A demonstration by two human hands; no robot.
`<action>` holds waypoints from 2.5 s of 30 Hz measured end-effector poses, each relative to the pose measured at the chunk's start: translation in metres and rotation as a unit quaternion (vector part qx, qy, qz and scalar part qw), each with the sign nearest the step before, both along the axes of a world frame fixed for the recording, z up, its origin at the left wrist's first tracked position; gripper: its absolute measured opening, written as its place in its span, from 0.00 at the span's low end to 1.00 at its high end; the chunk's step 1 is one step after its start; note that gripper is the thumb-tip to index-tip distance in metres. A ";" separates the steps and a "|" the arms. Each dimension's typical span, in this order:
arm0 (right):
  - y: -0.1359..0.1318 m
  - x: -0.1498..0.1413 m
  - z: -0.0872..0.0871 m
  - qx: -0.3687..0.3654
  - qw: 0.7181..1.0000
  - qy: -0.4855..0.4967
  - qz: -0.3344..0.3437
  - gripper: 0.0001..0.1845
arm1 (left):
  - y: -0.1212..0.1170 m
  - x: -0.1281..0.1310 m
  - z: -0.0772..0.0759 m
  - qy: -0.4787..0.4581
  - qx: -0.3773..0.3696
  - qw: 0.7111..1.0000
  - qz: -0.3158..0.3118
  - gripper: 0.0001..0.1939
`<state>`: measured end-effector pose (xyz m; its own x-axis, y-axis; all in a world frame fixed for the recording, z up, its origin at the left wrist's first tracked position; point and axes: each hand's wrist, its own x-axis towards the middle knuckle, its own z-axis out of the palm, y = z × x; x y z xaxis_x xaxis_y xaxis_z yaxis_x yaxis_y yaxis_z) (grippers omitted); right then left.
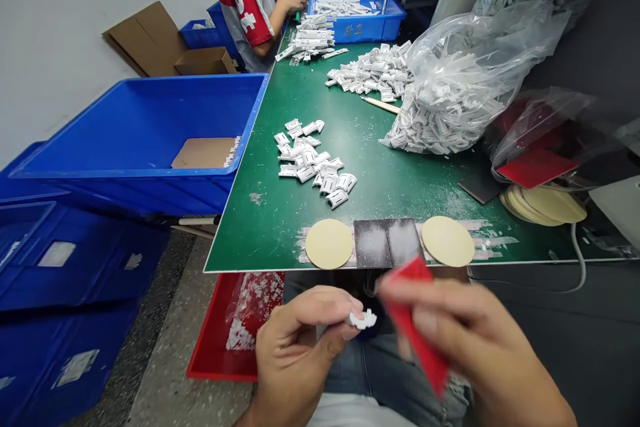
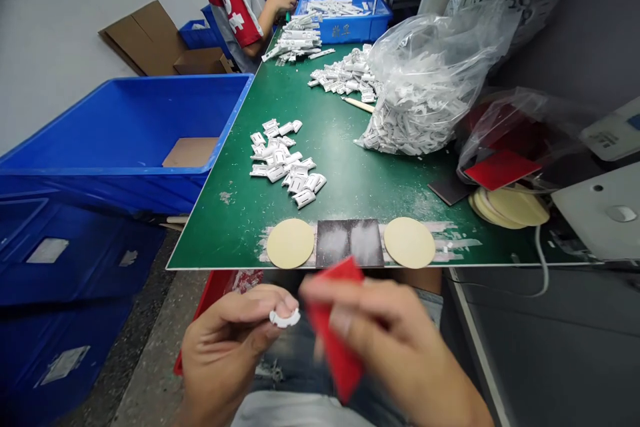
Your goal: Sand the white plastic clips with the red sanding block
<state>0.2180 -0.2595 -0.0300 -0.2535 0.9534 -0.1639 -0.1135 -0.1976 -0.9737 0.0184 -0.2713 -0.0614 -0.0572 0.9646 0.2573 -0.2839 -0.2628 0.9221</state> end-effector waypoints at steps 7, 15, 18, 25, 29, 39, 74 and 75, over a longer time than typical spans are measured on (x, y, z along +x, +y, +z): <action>-0.004 0.005 -0.002 0.048 0.993 -0.048 -0.100 0.12 | -0.005 -0.006 -0.001 0.007 -0.103 0.995 -0.015 0.11; 0.023 0.006 0.004 0.045 0.996 -0.014 0.076 0.09 | -0.005 -0.011 -0.007 -0.052 -0.239 0.963 -0.111 0.11; 0.029 0.006 0.002 0.036 0.999 -0.036 -0.001 0.08 | -0.006 -0.011 -0.008 -0.048 -0.217 0.970 -0.101 0.10; 0.021 0.002 0.002 0.023 0.998 -0.056 0.006 0.09 | -0.003 -0.007 -0.002 -0.040 -0.158 0.981 -0.100 0.07; 0.018 0.000 -0.007 0.017 0.991 -0.111 -0.069 0.10 | -0.001 -0.010 -0.003 0.077 0.032 0.995 -0.046 0.15; -0.007 -0.007 -0.008 0.068 0.947 0.127 0.288 0.18 | -0.009 -0.023 -0.014 0.285 0.185 0.939 0.057 0.19; 0.010 -0.013 -0.011 -0.015 0.998 0.026 -0.061 0.09 | -0.009 -0.001 -0.007 -0.146 -0.162 0.962 -0.164 0.19; 0.012 -0.013 -0.013 -0.008 0.996 0.009 -0.083 0.08 | -0.008 -0.001 -0.008 -0.151 -0.164 0.960 -0.169 0.19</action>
